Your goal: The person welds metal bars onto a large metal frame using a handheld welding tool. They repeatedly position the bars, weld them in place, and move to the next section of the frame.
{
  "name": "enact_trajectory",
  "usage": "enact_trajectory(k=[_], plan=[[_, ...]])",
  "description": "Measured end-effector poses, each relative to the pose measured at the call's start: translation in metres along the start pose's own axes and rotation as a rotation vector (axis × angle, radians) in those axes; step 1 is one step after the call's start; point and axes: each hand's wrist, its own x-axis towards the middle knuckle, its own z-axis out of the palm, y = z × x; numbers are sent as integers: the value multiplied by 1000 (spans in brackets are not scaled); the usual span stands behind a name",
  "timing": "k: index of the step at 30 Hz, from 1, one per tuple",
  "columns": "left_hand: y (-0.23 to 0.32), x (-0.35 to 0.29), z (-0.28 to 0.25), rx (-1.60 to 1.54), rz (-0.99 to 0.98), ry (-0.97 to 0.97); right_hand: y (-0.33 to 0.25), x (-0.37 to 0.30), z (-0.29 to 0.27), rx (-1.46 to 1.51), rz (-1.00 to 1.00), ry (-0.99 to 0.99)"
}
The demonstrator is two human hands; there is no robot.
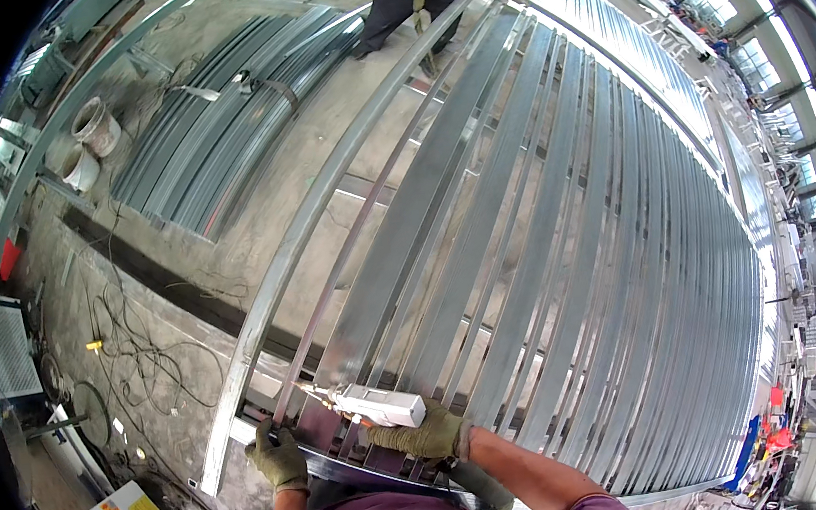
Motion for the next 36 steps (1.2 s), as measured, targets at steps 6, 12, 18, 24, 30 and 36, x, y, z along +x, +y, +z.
enact_trajectory(k=[6,12,18,24,30,36], plan=[[-4,2,6,14,25,67,-18,-3,1,-41,2,-21],[-9,0,1,-34,38,30,-40,-5,7,-58,2,4],[-36,-15,-12,-967,-158,118,-18,1,7,-70,-63,63],[-143,-4,49,-1053,-771,9,-34,-12,-3,-113,119,85],[-90,16,93,-1692,-673,-430,-30,-22,-10,-512,-189,151],[-108,17,84,-1573,-738,119,-81,-70,-4,-232,211,167]])
